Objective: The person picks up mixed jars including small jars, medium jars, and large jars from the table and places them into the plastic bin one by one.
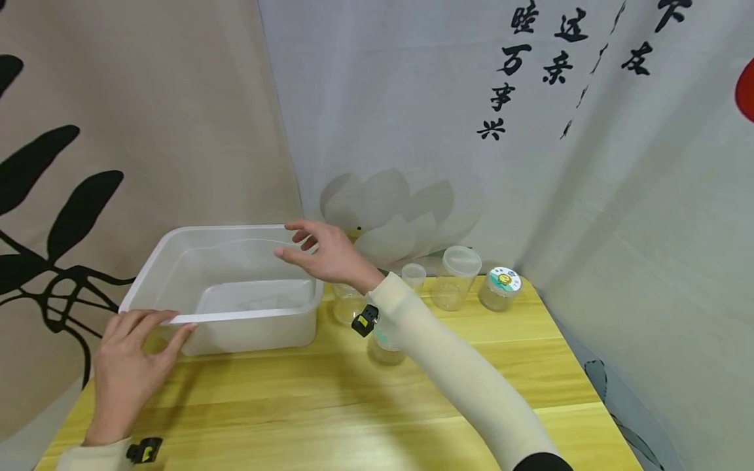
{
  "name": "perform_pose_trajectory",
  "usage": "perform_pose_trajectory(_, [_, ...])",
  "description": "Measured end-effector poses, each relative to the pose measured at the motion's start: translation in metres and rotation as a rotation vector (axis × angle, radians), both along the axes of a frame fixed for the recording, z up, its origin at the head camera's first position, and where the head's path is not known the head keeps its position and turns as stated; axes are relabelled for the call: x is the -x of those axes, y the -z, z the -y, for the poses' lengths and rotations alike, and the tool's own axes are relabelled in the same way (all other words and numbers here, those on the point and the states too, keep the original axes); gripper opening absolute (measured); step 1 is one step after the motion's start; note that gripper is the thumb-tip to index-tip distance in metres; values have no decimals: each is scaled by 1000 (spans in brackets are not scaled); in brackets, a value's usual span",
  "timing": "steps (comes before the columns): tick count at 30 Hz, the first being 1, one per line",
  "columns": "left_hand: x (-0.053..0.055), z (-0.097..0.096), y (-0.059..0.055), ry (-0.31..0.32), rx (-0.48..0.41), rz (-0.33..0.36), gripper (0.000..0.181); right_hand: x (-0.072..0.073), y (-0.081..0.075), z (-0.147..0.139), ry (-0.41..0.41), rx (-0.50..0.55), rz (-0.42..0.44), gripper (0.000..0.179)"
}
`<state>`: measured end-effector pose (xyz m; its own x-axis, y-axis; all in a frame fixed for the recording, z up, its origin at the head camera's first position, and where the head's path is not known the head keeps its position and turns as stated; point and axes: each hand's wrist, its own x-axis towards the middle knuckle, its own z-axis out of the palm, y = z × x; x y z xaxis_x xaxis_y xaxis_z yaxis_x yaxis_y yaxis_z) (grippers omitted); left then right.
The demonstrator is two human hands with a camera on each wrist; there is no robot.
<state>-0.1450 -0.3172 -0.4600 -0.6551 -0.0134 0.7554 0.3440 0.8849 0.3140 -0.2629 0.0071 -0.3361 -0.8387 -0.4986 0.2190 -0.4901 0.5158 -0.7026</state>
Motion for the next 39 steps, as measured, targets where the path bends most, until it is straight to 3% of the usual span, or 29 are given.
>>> perform_pose_trajectory(9, [1,-1,0,3,4,-13,80,-2,6,-21,-24,-59,-53,67])
perform_pose_trajectory(17, [-1,1,0,5,0,6,60,-5,13,-39,-13,-150,-89,79])
perform_pose_trajectory(24, [0,0,-1,2,3,9,76,-6,20,-55,0,-168,-147,83])
perform_pose_trajectory(28, [-1,-1,-2,0,2,9,69,-8,27,-63,23,-178,-154,88])
perform_pose_trajectory(34, [0,-2,-2,1,1,2,80,-11,36,-75,35,-171,-162,92])
perform_pose_trajectory(39, [0,-3,-1,4,-1,-6,74,-15,43,-86,26,-191,-181,94])
